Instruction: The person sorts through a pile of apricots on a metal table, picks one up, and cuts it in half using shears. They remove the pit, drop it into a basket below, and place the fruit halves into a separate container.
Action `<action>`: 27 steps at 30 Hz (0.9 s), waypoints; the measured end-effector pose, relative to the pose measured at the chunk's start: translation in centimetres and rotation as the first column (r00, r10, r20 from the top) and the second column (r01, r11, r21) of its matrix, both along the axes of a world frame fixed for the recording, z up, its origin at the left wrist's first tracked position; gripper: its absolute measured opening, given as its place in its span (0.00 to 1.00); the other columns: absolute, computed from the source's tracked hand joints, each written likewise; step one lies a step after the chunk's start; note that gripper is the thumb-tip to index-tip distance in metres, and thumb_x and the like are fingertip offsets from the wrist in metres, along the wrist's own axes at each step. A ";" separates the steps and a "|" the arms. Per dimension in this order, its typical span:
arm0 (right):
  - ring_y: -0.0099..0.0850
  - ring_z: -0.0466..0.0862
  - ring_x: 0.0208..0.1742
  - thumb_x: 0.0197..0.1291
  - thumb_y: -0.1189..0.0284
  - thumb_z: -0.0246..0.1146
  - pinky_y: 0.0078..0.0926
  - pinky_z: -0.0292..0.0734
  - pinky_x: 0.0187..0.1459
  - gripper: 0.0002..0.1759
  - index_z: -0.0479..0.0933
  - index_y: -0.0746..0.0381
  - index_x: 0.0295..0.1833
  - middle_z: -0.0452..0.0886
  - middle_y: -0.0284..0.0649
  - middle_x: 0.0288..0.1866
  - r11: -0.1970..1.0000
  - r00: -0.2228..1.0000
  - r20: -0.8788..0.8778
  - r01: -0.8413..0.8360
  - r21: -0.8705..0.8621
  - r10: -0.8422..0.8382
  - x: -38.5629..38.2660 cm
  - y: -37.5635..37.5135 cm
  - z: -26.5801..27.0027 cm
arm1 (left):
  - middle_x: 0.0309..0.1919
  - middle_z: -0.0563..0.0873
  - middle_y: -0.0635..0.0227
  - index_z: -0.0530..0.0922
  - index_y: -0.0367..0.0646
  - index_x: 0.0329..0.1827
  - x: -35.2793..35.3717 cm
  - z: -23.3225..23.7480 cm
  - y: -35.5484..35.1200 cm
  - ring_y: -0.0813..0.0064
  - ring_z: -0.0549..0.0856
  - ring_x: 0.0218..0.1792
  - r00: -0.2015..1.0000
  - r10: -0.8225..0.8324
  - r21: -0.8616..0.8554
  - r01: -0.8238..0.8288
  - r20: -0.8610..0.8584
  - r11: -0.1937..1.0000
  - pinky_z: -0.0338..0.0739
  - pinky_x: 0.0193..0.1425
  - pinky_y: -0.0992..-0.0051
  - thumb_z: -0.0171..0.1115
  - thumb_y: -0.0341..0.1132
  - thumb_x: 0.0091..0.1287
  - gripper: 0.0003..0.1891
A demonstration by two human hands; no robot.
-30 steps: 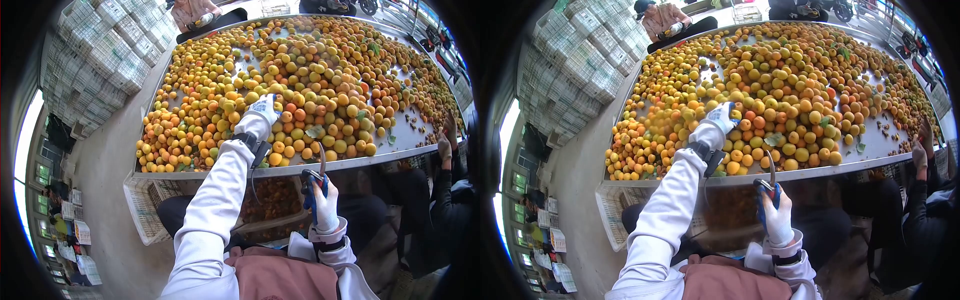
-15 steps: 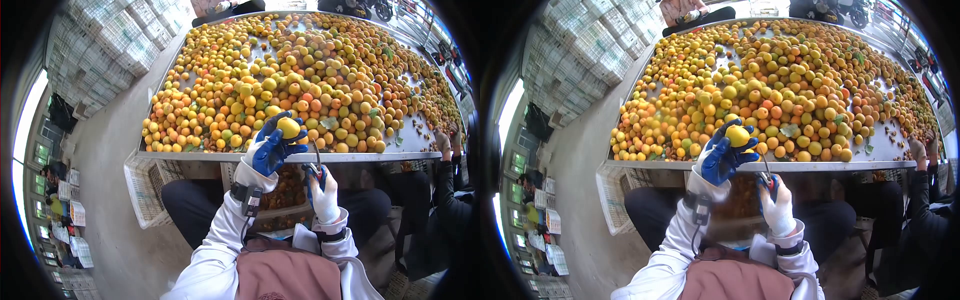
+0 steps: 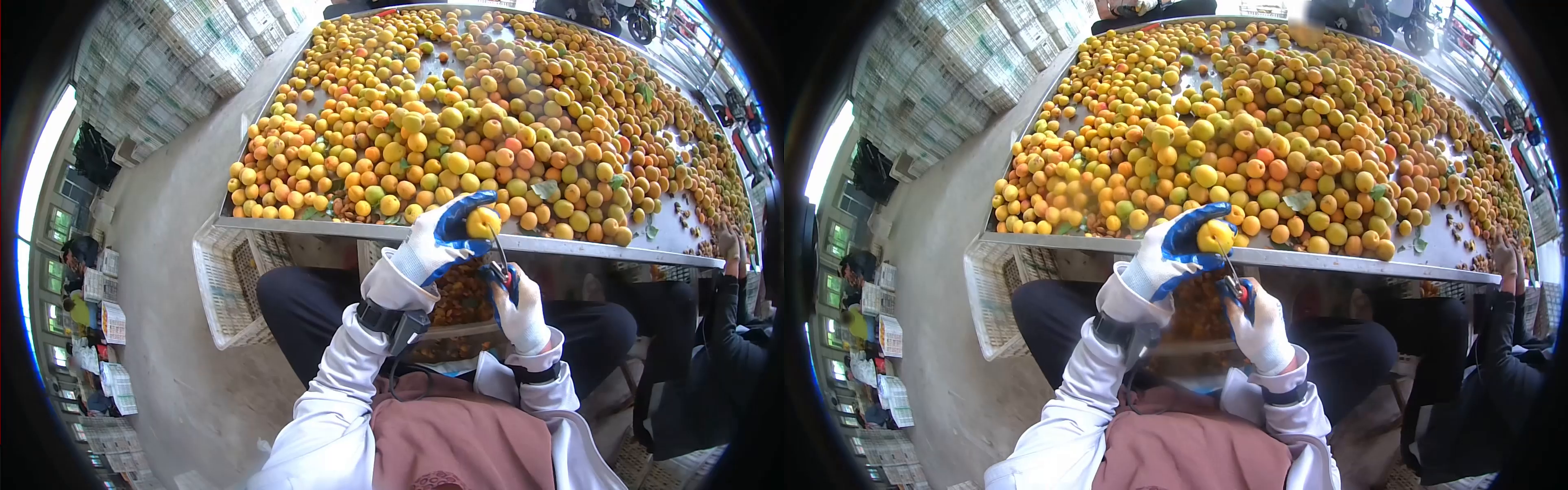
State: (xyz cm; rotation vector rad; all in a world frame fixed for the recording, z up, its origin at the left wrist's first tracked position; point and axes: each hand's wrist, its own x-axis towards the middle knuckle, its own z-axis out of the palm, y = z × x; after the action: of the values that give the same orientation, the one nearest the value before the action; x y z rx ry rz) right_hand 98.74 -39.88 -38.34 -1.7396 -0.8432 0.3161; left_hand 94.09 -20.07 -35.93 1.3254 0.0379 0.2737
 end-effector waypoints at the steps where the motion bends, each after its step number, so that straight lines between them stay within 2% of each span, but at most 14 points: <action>1: 0.42 0.80 0.27 0.66 0.77 0.62 0.32 0.74 0.32 0.06 0.77 0.67 0.45 0.80 0.48 0.28 1.000 1.000 -0.003 -0.002 -0.009 0.002 0.1 0.0 0.0 | 0.63 0.80 0.59 0.65 0.35 0.75 0.0 0.0 -0.2 0.70 0.82 0.61 1.000 0.000 -0.001 0.000 -0.029 1.000 0.77 0.67 0.71 0.74 0.22 0.60 0.40; 3: 0.43 0.80 0.27 0.66 0.76 0.62 0.33 0.74 0.32 0.06 0.77 0.67 0.45 0.80 0.48 0.28 1.000 1.000 -0.014 0.008 -0.013 -0.008 0.0 -0.1 0.3 | 0.63 0.79 0.61 0.60 0.37 0.79 0.1 0.3 -0.5 0.71 0.82 0.60 0.999 0.007 0.087 -0.003 -0.052 0.996 0.77 0.67 0.70 0.76 0.22 0.58 0.46; 6: 0.45 0.81 0.27 0.66 0.76 0.62 0.34 0.75 0.32 0.05 0.77 0.67 0.45 0.80 0.49 0.27 0.999 0.999 -0.021 0.024 -0.024 -0.024 -0.1 -0.1 0.4 | 0.62 0.80 0.62 0.56 0.39 0.81 0.2 -0.2 -0.7 0.72 0.82 0.59 1.000 0.001 0.047 0.000 -0.030 0.999 0.77 0.67 0.70 0.77 0.22 0.57 0.49; 7: 0.46 0.81 0.27 0.66 0.77 0.61 0.35 0.75 0.32 0.05 0.77 0.67 0.45 0.80 0.49 0.27 0.999 0.999 -0.018 0.029 -0.031 -0.029 0.0 -0.1 0.3 | 0.61 0.81 0.61 0.53 0.42 0.82 0.1 -0.4 -0.4 0.73 0.82 0.59 0.997 0.036 0.237 -0.021 -0.061 0.971 0.78 0.66 0.70 0.77 0.23 0.56 0.52; 12: 0.51 0.82 0.30 0.67 0.77 0.60 0.37 0.76 0.33 0.04 0.76 0.67 0.45 0.81 0.51 0.29 0.999 1.000 0.011 -0.003 -0.036 0.003 0.2 -0.6 0.3 | 0.60 0.82 0.61 0.52 0.43 0.83 -0.2 2.0 -1.0 0.72 0.83 0.60 0.995 0.089 0.411 -0.060 -0.051 0.910 0.81 0.63 0.70 0.78 0.23 0.55 0.53; 14: 0.52 0.83 0.32 0.67 0.77 0.60 0.37 0.76 0.34 0.05 0.76 0.66 0.45 0.82 0.52 0.31 0.999 1.000 -0.009 0.011 -0.051 -0.012 0.3 -0.5 0.2 | 0.61 0.82 0.58 0.53 0.43 0.82 -0.2 2.2 -1.0 0.69 0.84 0.60 0.991 0.135 0.606 -0.100 -0.012 0.790 0.80 0.63 0.70 0.76 0.22 0.55 0.53; 18: 0.53 0.83 0.33 0.66 0.78 0.60 0.38 0.76 0.35 0.05 0.76 0.67 0.46 0.82 0.53 0.32 0.997 0.999 0.023 0.026 -0.074 -0.025 0.5 -0.6 0.0 | 0.61 0.82 0.54 0.53 0.43 0.82 -0.7 2.1 -1.5 0.65 0.84 0.60 0.996 0.093 0.748 -0.063 0.001 0.661 0.80 0.62 0.70 0.76 0.23 0.56 0.52; 20: 0.54 0.83 0.34 0.66 0.78 0.60 0.39 0.76 0.36 0.05 0.76 0.67 0.45 0.83 0.53 0.32 0.997 0.999 0.017 0.031 -0.070 -0.030 0.4 -0.6 -0.3 | 0.62 0.82 0.52 0.53 0.42 0.82 -0.6 1.3 -1.6 0.63 0.84 0.61 0.978 0.093 0.906 -0.209 0.188 0.368 0.80 0.61 0.70 0.74 0.25 0.58 0.50; 21: 0.54 0.83 0.34 0.66 0.78 0.60 0.39 0.76 0.36 0.05 0.76 0.67 0.45 0.83 0.53 0.32 0.997 0.999 0.019 0.031 -0.070 -0.030 0.4 -0.6 -0.4 | 0.62 0.82 0.52 0.53 0.42 0.82 -0.5 1.6 -1.7 0.63 0.84 0.61 0.977 0.094 0.905 -0.211 0.190 0.369 0.80 0.61 0.70 0.74 0.25 0.58 0.50; 23: 0.54 0.84 0.34 0.65 0.79 0.60 0.39 0.77 0.36 0.04 0.77 0.67 0.44 0.83 0.53 0.32 0.999 0.999 -0.022 0.041 -0.014 -0.041 0.4 -0.5 -0.4 | 0.64 0.81 0.53 0.54 0.42 0.82 -0.3 2.8 -2.0 0.62 0.83 0.63 0.962 0.072 0.694 -0.240 0.262 0.679 0.80 0.63 0.69 0.73 0.25 0.60 0.48; 24: 0.54 0.84 0.34 0.65 0.79 0.60 0.39 0.77 0.36 0.04 0.77 0.67 0.44 0.83 0.53 0.32 0.999 0.999 -0.018 0.041 -0.012 -0.041 0.4 -0.5 -0.3 | 0.64 0.81 0.53 0.54 0.42 0.82 -0.2 2.7 -2.4 0.62 0.83 0.63 0.961 0.072 0.694 -0.243 0.266 0.678 0.80 0.63 0.69 0.73 0.25 0.60 0.48; 25: 0.54 0.84 0.34 0.65 0.79 0.60 0.39 0.77 0.35 0.04 0.77 0.67 0.44 0.83 0.54 0.32 0.998 0.999 0.008 0.050 0.029 -0.051 0.3 -0.5 -0.3 | 0.64 0.81 0.54 0.55 0.42 0.81 -0.1 2.3 -3.0 0.61 0.82 0.63 0.975 0.134 0.281 -0.180 0.177 0.943 0.79 0.64 0.68 0.73 0.24 0.60 0.47; 26: 0.54 0.84 0.34 0.64 0.80 0.60 0.39 0.77 0.35 0.04 0.77 0.68 0.44 0.83 0.54 0.32 0.996 0.998 0.034 0.058 0.071 -0.061 0.3 -0.5 -0.3 | 0.64 0.81 0.54 0.56 0.42 0.81 0.0 1.6 -3.7 0.61 0.82 0.64 0.987 0.142 -0.211 -0.125 0.070 0.970 0.78 0.65 0.67 0.73 0.24 0.60 0.46; 27: 0.54 0.84 0.34 0.64 0.80 0.60 0.39 0.77 0.35 0.04 0.77 0.68 0.44 0.83 0.54 0.32 0.996 0.997 0.041 0.057 0.074 -0.060 0.2 -0.3 -0.5 | 0.63 0.82 0.56 0.60 0.39 0.78 0.3 0.0 -4.1 0.60 0.82 0.63 0.990 0.127 -0.380 -0.092 0.067 0.920 0.79 0.66 0.66 0.72 0.25 0.62 0.42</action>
State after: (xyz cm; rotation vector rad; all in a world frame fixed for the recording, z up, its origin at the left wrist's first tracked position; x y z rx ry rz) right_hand 98.96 -40.19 -38.82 -1.7045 -0.8235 0.2069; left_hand 94.39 -24.20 -35.88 0.9275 0.0847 0.4010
